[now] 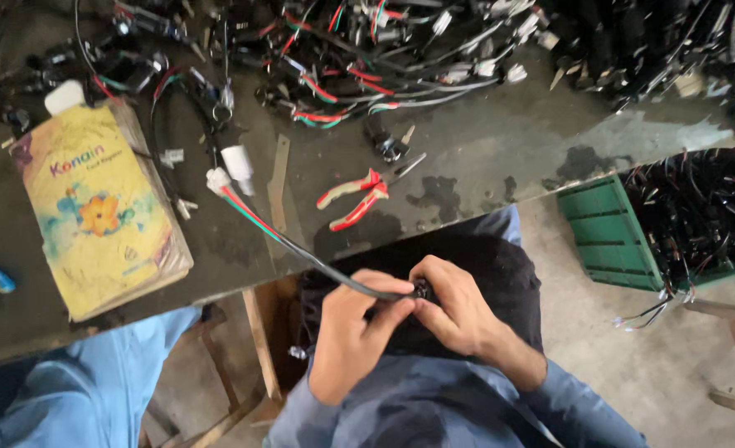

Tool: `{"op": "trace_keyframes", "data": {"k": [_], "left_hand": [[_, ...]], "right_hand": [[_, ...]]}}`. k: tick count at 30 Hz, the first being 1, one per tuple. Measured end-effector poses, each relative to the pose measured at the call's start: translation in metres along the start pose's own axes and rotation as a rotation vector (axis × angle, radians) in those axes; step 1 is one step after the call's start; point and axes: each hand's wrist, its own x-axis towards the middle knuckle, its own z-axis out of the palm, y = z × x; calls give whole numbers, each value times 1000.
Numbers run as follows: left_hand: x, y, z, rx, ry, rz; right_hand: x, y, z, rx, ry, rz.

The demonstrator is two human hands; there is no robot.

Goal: The person repeatedly strips insulation from the ends of black wires using red-handled pliers. They pick up each wire, strip the end, and place it into a green bin. The process is continuous and repetitive throughout the clip.

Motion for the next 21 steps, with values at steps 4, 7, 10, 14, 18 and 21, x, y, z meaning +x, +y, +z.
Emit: {"op": "trace_keyframes", "data": {"k": [4,7,10,14,18,21], "left_hand": [[11,-5,-8,108,60,134],[10,-11,-5,69,-37,105],[10,-16,0,-102,-148,-135],[13,-21,0,-129,-68,-248],[8,-32,-5,-335,-240,-339],[3,-43,-5,-595,-236,-296]], "right_hand": [[4,5,-2,66,-19,54],[-3,4,-4,57,-44,34],[-4,-3,-1,14,-32,46],[5,-14,0,-137,73,78],[4,-14,-13,125,-84,188],[2,-9,-22,424,-247,224]]}}
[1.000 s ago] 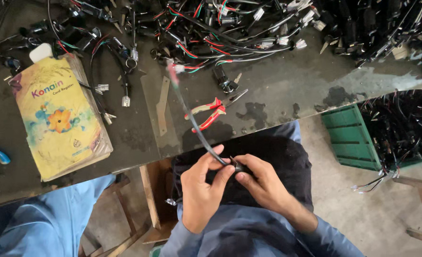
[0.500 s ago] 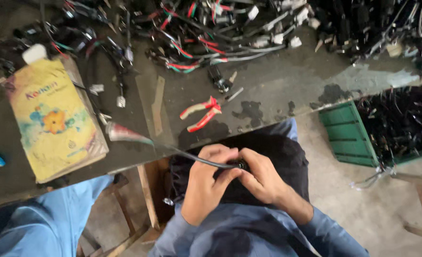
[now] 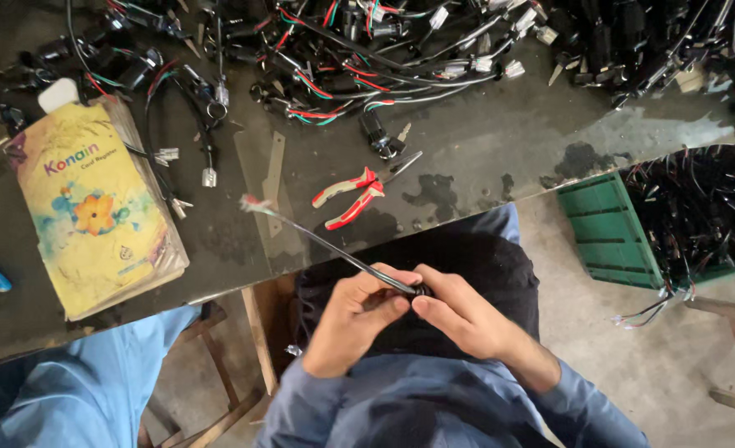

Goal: The person repeatedly strips insulation from the ends of black wires using red-handled pliers. They pick up each wire, strip the end, and place it into a green bin. The process is continuous and repetitive throughout the clip.

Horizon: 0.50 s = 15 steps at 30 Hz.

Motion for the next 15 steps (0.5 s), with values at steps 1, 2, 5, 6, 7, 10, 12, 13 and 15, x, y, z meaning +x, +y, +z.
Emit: {"op": "trace_keyframes", "data": {"k": [1,2,5,6,7,10,12,13,15], "left_hand": [[2,-5,3,-151,-17,38],[3,-11,7,-303,-36,74],[3,-17,15,-418,-64,71],[4,-14,16,-400,-67,50],[7,-7,15,-133,-96,156],[24,27,2,525,-6,353],[54,49,-4,978,332,618],[65,57,-4,1310,528,893],[72,62,-6,1426,530,680]], "right_hand": [[0,2,0,58,-38,40],[-1,4,0,116,-75,82],[-9,8,2,62,-65,43],[-12,9,1,75,-47,2],[-16,8,-1,88,-29,-38],[-12,10,-3,198,86,-120],[-4,10,-6,96,217,-96],[1,11,-6,-52,299,-52],[5,12,-7,-213,363,50]]}}
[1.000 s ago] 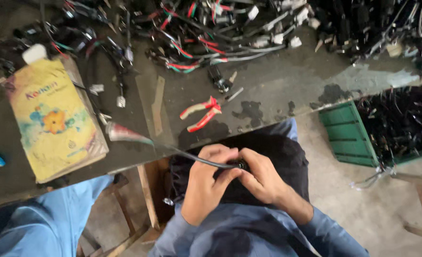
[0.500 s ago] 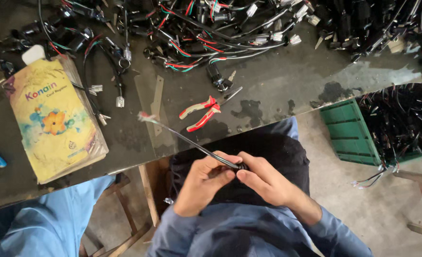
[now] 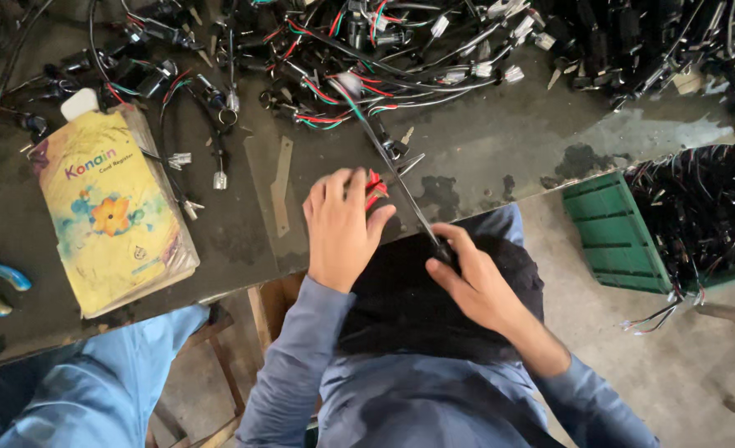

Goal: The person repeatedly strips insulation from the ends of black wires using red-handled pliers. They pick up each wire, strip the end, and place it into a green bin. The process is continuous and repetitive throughout the clip.

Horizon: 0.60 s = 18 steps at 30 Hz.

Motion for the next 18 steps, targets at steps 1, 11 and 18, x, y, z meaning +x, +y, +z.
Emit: {"op": "trace_keyframes", "data": {"k": [1,11,18], "left_hand": [[0,-1,2,54,-76,-46],[-122,34,1,-861,-648,-682],[-91,26,15,-825,-464,-239]], "right_hand": [[4,0,-1,-22,-16,50],[-11,-21,-23,249,-286,111],[-10,-35,-17,366,-391,160]]}}
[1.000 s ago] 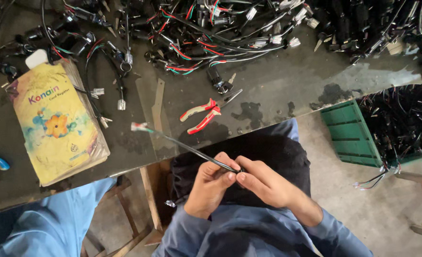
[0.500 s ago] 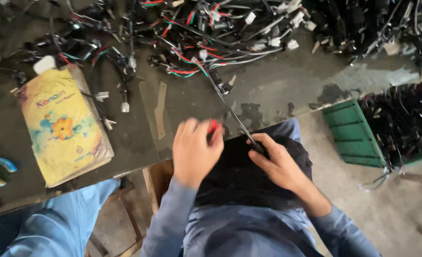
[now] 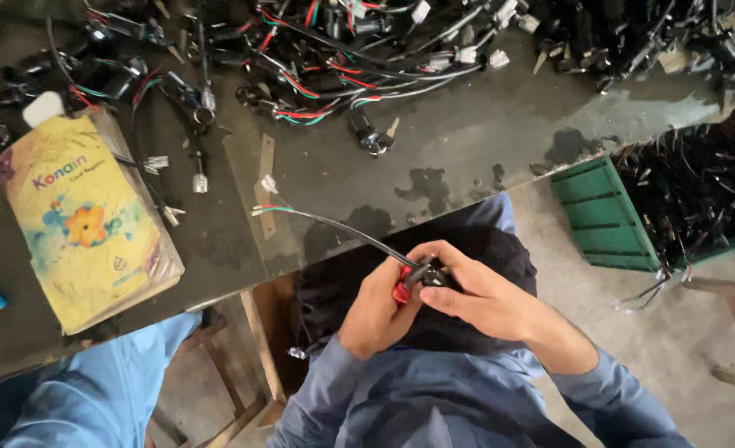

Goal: The person repeatedly strips insulation from the ends of black wires using red-handled pliers. They pick up each wire, strip the end, and place it into a green bin. The process is continuous and repetitive throughout the clip.

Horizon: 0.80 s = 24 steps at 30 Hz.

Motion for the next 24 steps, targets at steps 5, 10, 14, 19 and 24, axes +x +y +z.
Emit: {"op": "trace_keyframes", "data": {"k": [5,10,14,19,24], "left_hand": [[-12,-12,3,-75,-19,-406],[-32,-19,14,296,87,-259],[-33,-23,20,405,190,-235],[-34,-19,19,203,81,-425],[-31,-16,17,160,41,-515]], "right_hand": [[8,13,1,-249,170,9],[18,25,10,-710,334,-286],[19,25,10,-691,301,-208],[18,19,22,-1003,447,-64],[16,16,19,-830,460,-134]]}}
